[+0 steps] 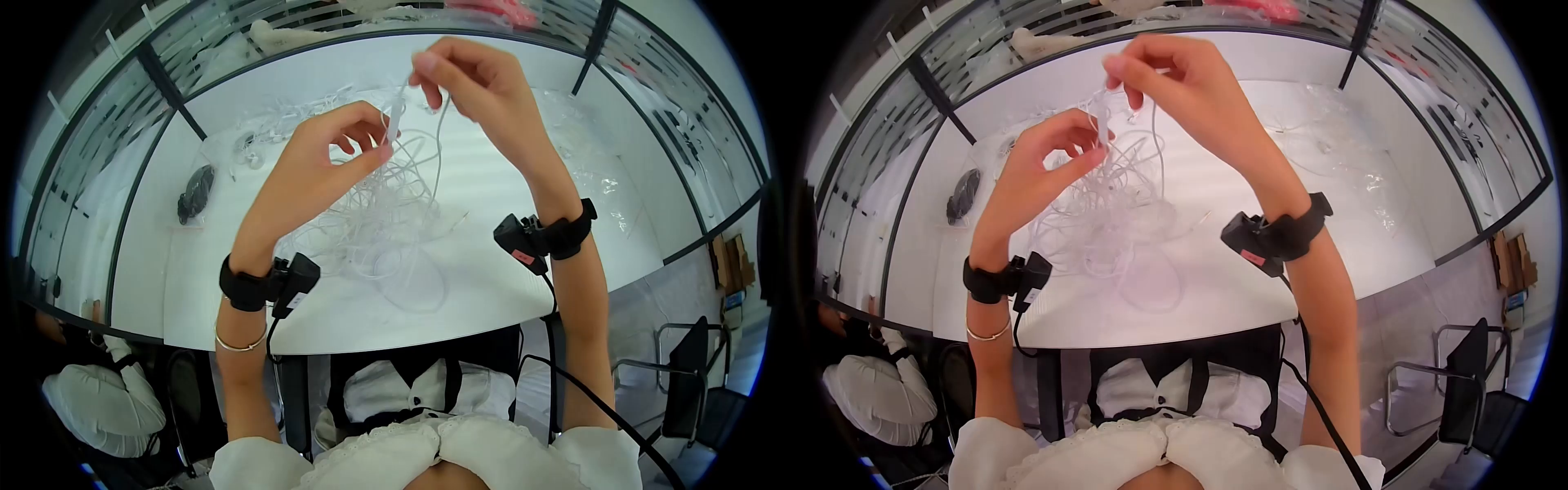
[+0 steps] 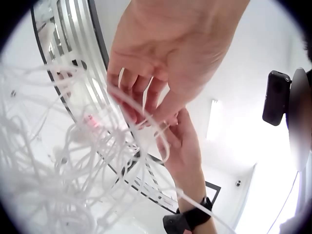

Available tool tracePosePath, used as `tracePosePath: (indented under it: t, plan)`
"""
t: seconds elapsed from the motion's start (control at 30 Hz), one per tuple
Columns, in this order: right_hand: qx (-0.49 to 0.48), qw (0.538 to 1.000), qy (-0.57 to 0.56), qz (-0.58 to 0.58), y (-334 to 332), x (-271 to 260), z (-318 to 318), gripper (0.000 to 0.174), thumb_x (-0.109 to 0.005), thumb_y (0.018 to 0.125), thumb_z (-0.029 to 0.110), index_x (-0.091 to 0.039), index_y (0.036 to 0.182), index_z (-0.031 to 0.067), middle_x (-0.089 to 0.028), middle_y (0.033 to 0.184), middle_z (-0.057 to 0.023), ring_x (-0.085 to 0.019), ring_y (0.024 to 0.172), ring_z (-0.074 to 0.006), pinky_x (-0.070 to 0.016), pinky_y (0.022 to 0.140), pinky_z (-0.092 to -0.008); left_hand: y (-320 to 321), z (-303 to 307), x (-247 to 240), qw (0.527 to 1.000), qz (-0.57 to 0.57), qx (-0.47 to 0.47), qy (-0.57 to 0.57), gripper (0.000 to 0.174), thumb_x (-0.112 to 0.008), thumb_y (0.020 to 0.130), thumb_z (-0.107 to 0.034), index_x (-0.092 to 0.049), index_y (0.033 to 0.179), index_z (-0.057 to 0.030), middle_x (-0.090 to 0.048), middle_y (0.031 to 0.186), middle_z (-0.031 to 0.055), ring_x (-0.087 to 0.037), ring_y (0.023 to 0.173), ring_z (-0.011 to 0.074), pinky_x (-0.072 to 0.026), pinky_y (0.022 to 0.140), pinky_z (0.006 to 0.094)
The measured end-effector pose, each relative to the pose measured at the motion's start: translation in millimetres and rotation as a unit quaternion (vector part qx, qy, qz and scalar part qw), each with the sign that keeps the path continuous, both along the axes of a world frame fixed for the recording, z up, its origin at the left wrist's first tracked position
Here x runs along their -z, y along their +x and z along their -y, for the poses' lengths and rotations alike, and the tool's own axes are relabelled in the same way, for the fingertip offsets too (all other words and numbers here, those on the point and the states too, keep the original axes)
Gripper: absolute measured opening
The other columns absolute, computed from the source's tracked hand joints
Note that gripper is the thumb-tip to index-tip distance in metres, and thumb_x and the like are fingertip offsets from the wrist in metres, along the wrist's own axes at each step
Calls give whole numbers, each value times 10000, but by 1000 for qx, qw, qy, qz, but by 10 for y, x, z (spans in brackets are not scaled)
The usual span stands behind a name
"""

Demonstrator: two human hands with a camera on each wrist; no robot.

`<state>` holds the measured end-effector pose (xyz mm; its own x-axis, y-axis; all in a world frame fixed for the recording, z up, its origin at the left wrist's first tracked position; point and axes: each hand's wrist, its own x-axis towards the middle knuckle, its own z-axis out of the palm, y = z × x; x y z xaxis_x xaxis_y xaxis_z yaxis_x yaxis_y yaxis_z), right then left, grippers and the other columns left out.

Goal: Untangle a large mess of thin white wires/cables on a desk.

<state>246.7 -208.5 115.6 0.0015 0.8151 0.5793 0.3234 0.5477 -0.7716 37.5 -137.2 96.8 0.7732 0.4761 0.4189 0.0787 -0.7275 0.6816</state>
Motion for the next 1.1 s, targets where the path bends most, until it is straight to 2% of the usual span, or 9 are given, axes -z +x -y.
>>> tracePosePath:
  t: [0.13,0.27,0.37,0.53,0.6,0.8,0.93,1.03,1.1]
  plan:
    - [50,992,90,-79,-36,76,-107,317,-671,900,259,-607,1122,42,-628,1056,-46,-575,786,-95,-458,655,-232,66,-120,-29,992,101,-45,-59,120,-647,901,-123,-628,922,-7,-651,830,36,-596,664,96,-436,609,226]
    - [60,995,40,-62,-110,493,-145,455,-707,858,222,-522,1252,91,-582,1138,-37,-587,976,-147,-485,739,-280,24,-261,-179,967,219,-50,-119,142,-646,912,-141,-644,947,-3,-668,861,64,-634,690,119,-450,613,236]
    - [43,998,-4,50,-181,735,-212,480,-706,854,224,-503,1273,105,-582,1152,-46,-591,976,-154,-480,756,-294,-7,-326,-209,965,218,-35,-144,163,-654,908,-161,-641,959,-7,-669,862,64,-613,623,114,-427,582,227]
    - [19,980,-178,90,-162,628,-57,477,-685,892,239,-506,1319,126,-617,815,7,-507,691,-86,-433,673,-268,-113,-340,-168,961,206,-88,-161,217,-644,910,-213,-646,983,-9,-663,818,40,-441,464,32,-309,499,189]
    - [33,982,-168,79,-65,730,-113,458,-656,884,214,-506,1307,122,-630,858,-21,-550,730,-132,-457,672,-293,-165,-371,-134,969,170,-68,-163,217,-599,910,-204,-653,999,-13,-641,769,17,-327,418,-5,-244,460,182]
    - [-48,989,-143,-2,-96,850,-243,412,-579,936,325,-592,1276,93,-606,1159,-74,-561,1012,-163,-467,856,-303,-271,-349,-42,977,63,26,-204,246,-516,901,-171,-661,1024,-16,-603,699,16,-315,399,5,-235,427,160]
    - [-139,967,-205,-65,-232,804,-241,382,-579,940,339,-632,1187,52,-627,1086,-66,-550,883,-119,-457,783,-285,-253,-317,-20,969,65,69,-229,261,-505,906,-153,-625,1068,13,-566,631,46,-303,378,20,-232,420,170]
    - [-137,969,-203,-35,-150,839,-259,358,-577,940,344,-673,1046,16,-621,873,-24,-510,726,-79,-421,660,-258,-253,-259,13,969,67,40,-236,268,-507,904,-151,-620,1075,22,-546,610,43,-301,391,26,-246,424,178]
    - [-81,979,-179,-45,-130,805,-208,320,-577,934,328,-686,944,27,-495,626,42,-406,558,-40,-319,537,-228,-294,-281,67,972,80,6,-223,268,-511,909,-166,-648,1060,9,-558,616,28,-330,400,33,-260,425,175]
